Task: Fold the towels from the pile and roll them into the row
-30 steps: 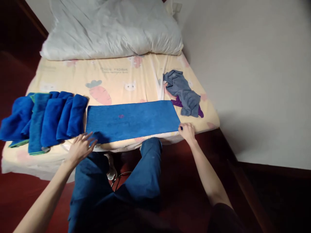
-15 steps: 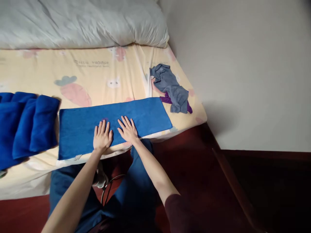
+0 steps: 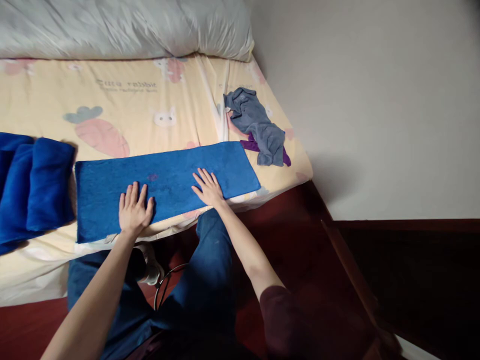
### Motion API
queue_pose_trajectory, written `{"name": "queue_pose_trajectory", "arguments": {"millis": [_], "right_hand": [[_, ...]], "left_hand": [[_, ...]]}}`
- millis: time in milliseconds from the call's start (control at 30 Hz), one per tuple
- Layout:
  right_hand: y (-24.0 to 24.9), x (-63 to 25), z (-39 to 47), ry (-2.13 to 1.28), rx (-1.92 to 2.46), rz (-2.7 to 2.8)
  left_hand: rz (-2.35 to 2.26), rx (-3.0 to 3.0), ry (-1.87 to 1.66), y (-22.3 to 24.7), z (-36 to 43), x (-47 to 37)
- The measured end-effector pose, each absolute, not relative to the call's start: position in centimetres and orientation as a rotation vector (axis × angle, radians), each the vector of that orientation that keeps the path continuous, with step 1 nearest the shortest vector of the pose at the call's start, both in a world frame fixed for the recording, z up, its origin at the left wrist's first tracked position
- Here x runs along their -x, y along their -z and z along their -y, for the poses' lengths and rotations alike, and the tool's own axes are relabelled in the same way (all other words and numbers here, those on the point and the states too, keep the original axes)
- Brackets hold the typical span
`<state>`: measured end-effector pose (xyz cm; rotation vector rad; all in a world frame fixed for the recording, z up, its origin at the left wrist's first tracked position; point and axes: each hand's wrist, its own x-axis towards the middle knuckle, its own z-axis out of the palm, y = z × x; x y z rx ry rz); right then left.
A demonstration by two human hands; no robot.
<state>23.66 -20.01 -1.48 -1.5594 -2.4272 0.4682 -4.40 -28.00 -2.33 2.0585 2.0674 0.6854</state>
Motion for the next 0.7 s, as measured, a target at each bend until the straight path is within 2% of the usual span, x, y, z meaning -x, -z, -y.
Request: {"name": "queue_pose_trajectory", "arguments": {"millis": [433,700], "right_hand": [[3.0,-39.1,17.2,-0.268,1.976,2.198],[3.8,-41.4,16.4,-0.175,2.096,2.100]], "left_hand": [[-2.397,-1.884,-0.580,1.6,31.1,11.0],[-2.334,-1.868,-0.666,1.7,32.3,12.2]]}}
